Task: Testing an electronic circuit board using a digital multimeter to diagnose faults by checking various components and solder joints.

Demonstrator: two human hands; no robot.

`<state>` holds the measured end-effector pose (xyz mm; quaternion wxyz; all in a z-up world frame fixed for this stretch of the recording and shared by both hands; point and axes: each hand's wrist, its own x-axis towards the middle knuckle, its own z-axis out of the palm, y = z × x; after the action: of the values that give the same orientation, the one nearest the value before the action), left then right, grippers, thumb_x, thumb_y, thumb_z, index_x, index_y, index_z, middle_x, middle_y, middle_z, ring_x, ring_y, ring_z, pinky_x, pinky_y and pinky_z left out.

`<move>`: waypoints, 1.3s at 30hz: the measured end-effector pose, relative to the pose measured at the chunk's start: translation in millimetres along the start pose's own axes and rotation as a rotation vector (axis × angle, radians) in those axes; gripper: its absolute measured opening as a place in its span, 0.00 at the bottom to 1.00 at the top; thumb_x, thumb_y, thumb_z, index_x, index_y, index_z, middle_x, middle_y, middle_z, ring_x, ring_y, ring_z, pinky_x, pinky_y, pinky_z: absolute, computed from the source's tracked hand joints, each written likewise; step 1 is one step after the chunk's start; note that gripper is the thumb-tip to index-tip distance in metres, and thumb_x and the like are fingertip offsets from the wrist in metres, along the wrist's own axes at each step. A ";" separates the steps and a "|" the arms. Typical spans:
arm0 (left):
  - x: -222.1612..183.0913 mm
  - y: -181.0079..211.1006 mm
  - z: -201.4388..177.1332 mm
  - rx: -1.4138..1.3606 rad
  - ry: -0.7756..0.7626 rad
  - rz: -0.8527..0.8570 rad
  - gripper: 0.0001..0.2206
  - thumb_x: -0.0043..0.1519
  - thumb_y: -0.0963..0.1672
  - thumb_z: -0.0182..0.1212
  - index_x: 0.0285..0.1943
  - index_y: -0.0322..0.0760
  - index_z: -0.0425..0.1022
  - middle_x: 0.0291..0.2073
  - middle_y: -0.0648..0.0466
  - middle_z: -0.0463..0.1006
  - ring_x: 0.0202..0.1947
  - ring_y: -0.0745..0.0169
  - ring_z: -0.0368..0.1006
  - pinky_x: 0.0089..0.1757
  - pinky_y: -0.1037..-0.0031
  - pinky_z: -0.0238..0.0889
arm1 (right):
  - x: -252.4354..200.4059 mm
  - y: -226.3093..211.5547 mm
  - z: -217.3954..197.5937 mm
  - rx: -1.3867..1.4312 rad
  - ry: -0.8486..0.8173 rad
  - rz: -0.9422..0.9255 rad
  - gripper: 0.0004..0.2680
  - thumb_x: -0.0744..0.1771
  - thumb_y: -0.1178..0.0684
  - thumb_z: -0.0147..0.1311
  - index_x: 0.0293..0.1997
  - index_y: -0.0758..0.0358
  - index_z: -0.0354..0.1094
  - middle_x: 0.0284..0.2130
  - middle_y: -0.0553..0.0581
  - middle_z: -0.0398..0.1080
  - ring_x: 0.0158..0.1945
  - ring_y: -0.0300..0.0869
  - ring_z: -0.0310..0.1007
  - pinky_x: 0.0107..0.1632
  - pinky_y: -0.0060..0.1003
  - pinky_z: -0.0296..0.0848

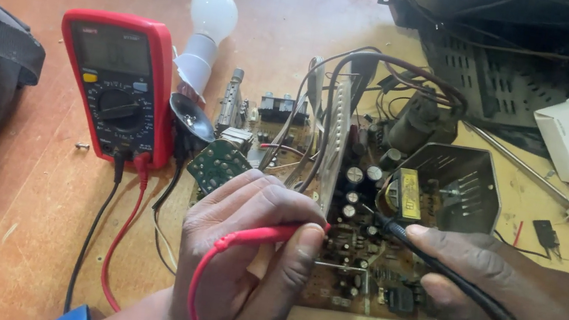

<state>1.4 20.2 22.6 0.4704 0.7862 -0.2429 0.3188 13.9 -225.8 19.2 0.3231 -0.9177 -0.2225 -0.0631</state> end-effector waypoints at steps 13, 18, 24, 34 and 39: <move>1.0 -0.2 -4.5 -0.003 0.014 -0.008 0.09 0.65 0.40 0.48 0.32 0.31 0.69 0.26 0.52 0.73 0.24 0.55 0.66 0.33 0.69 0.61 | 9.2 -7.7 6.9 -0.104 -0.042 -0.167 0.15 0.66 0.49 0.47 0.57 0.53 0.75 0.51 0.49 0.81 0.50 0.36 0.84 0.49 0.27 0.76; 0.8 -1.6 -2.8 0.013 0.015 -0.008 0.08 0.63 0.39 0.49 0.31 0.31 0.69 0.25 0.51 0.73 0.23 0.54 0.66 0.33 0.70 0.61 | 9.2 -9.0 6.0 -0.133 -0.034 -0.143 0.14 0.67 0.49 0.46 0.56 0.52 0.75 0.51 0.50 0.80 0.50 0.38 0.84 0.47 0.29 0.76; 1.8 -2.1 -3.3 0.021 -0.038 0.004 0.09 0.65 0.41 0.47 0.32 0.34 0.68 0.25 0.52 0.72 0.23 0.55 0.66 0.33 0.70 0.61 | 6.3 -14.4 7.2 -0.054 -0.026 -0.135 0.14 0.66 0.53 0.47 0.56 0.57 0.74 0.52 0.52 0.80 0.54 0.37 0.81 0.60 0.30 0.71; -4.2 -13.1 1.9 0.098 -0.154 0.064 0.08 0.67 0.41 0.47 0.35 0.33 0.70 0.26 0.49 0.72 0.26 0.48 0.63 0.35 0.64 0.59 | 2.9 6.4 9.7 -0.148 -0.019 -0.281 0.14 0.65 0.49 0.50 0.53 0.57 0.74 0.45 0.51 0.81 0.44 0.36 0.84 0.49 0.27 0.75; -4.4 -14.1 2.2 0.093 -0.150 0.091 0.10 0.68 0.41 0.45 0.37 0.31 0.70 0.27 0.48 0.72 0.26 0.48 0.63 0.35 0.64 0.60 | 0.9 12.3 7.5 -0.176 -0.109 -0.223 0.14 0.66 0.47 0.49 0.56 0.49 0.75 0.46 0.44 0.82 0.45 0.34 0.85 0.48 0.26 0.75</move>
<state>8.6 24.8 10.3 0.3987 0.8171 -0.2980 0.2909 20.0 -229.4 6.6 0.2196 -0.9141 -0.3340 -0.0679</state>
